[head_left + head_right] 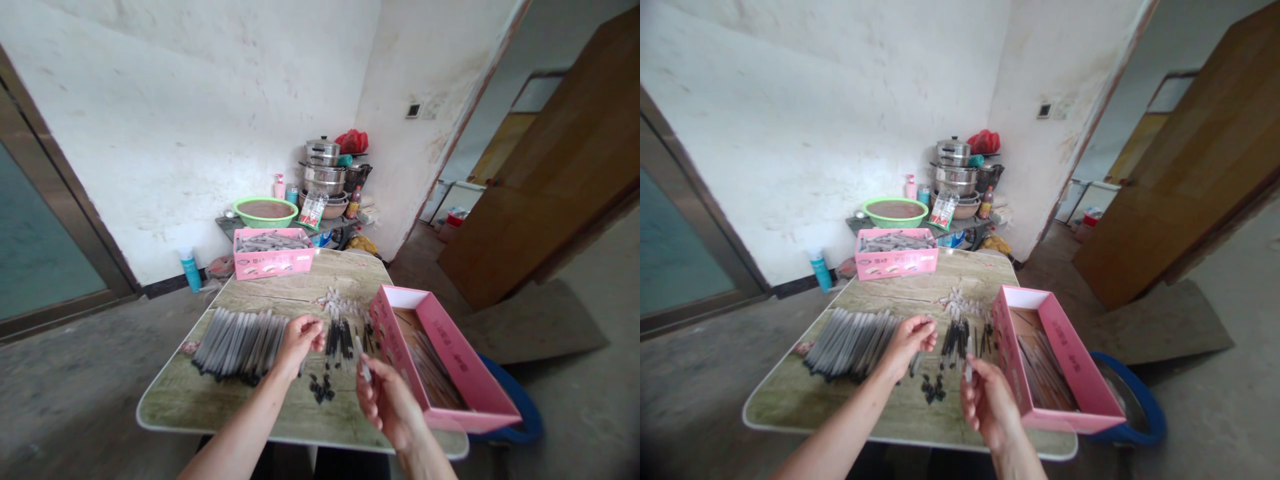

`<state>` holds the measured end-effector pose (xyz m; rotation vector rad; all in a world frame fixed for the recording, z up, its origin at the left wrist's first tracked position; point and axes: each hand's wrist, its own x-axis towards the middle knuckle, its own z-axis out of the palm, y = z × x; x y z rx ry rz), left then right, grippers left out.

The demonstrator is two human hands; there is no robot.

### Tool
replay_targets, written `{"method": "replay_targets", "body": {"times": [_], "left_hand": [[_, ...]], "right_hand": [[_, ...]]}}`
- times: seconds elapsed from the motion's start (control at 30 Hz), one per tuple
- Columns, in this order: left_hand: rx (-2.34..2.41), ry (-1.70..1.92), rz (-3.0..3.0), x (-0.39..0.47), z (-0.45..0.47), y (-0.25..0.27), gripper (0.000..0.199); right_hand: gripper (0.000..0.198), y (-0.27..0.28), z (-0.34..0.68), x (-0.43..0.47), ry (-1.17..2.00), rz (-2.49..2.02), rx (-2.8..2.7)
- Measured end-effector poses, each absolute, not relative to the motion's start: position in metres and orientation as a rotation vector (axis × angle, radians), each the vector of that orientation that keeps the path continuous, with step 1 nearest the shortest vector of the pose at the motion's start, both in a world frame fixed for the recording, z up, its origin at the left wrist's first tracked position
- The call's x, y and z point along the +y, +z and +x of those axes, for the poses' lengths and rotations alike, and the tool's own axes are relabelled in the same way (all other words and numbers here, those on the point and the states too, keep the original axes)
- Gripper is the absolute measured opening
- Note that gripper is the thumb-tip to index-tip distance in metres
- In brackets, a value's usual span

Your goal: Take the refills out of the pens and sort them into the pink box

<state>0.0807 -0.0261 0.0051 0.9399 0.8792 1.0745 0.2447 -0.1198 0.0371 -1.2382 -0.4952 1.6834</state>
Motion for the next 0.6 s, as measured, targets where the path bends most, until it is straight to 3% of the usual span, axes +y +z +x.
{"method": "replay_targets", "body": {"times": [0.17, 0.3, 0.4, 0.53, 0.6], "left_hand": [[0.799, 0.848, 0.885, -0.043, 0.094, -0.001, 0.049], [0.748, 0.885, 0.667, -0.061, 0.107, -0.009, 0.059], [0.730, 0.832, 0.611, -0.061, 0.105, -0.011, 0.055], [0.777, 0.943, 0.536, -0.050, 0.091, -0.009, 0.044], [0.798, 1.028, 0.494, -0.043, 0.082, -0.008, 0.040]], "right_hand": [[0.038, 0.028, 0.237, -0.132, 1.643, -1.233, -0.603], [0.037, 0.017, 0.223, -0.138, 1.708, -1.184, -0.671], [0.041, 0.007, 0.219, -0.140, 1.703, -1.253, -0.797], [0.051, -0.011, 0.232, -0.130, 1.126, -1.684, -1.356], [0.043, -0.019, 0.240, -0.122, 0.775, -1.812, -1.504]]}}
